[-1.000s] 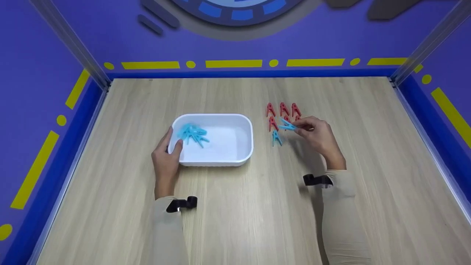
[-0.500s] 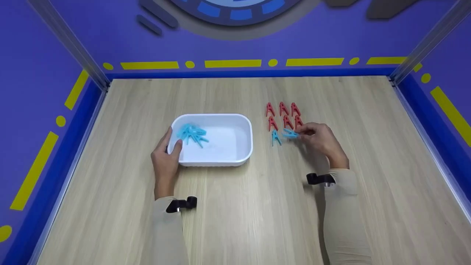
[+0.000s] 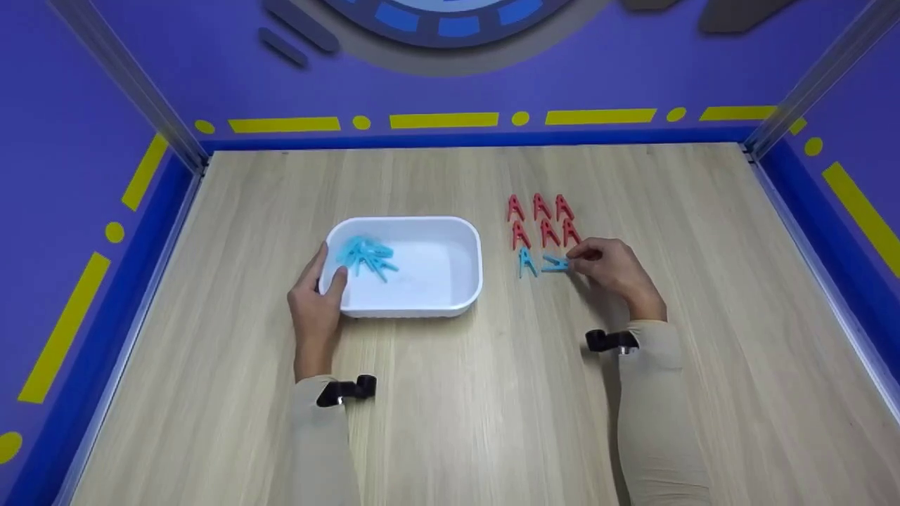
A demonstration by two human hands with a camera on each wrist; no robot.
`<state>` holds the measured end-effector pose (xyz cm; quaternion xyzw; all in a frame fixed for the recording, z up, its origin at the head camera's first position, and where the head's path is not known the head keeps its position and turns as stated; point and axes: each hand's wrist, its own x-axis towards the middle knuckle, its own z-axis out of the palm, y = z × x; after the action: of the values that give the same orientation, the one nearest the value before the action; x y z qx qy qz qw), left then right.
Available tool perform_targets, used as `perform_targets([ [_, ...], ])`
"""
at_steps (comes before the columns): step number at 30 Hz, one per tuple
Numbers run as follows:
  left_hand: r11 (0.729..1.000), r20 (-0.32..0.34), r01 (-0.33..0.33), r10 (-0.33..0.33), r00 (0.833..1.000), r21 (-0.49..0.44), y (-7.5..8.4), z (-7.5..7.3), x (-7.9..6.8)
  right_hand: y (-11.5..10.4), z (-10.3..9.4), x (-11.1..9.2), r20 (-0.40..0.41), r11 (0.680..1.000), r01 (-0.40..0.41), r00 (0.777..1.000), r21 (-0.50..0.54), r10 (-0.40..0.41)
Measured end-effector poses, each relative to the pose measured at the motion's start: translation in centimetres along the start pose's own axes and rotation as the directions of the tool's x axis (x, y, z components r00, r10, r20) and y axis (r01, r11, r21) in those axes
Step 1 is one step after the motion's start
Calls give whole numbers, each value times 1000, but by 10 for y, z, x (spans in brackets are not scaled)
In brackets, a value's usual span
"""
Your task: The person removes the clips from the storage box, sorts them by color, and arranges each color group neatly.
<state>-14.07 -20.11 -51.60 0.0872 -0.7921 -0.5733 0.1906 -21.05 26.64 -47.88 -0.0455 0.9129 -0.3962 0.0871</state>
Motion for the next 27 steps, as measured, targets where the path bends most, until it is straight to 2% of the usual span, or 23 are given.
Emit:
perform_targets([
  [6,1000,-1,-13,13,1000,3,-2,0,0,-6,8,2,-47,998,-59,997,-9,58],
  [12,1000,2,-14,14,1000,9,-2,0,1,-6,13,5,-38,999,-35,999,-5,35],
  [19,1000,5,-8,8,1000,10,-3,0,1,-3,11,7,-79,1000,3,997,-9,-4],
  [27,1000,6,0,0,1000,2,-3,0,1,-7,17,9,-137,999,-49,989,23,51],
])
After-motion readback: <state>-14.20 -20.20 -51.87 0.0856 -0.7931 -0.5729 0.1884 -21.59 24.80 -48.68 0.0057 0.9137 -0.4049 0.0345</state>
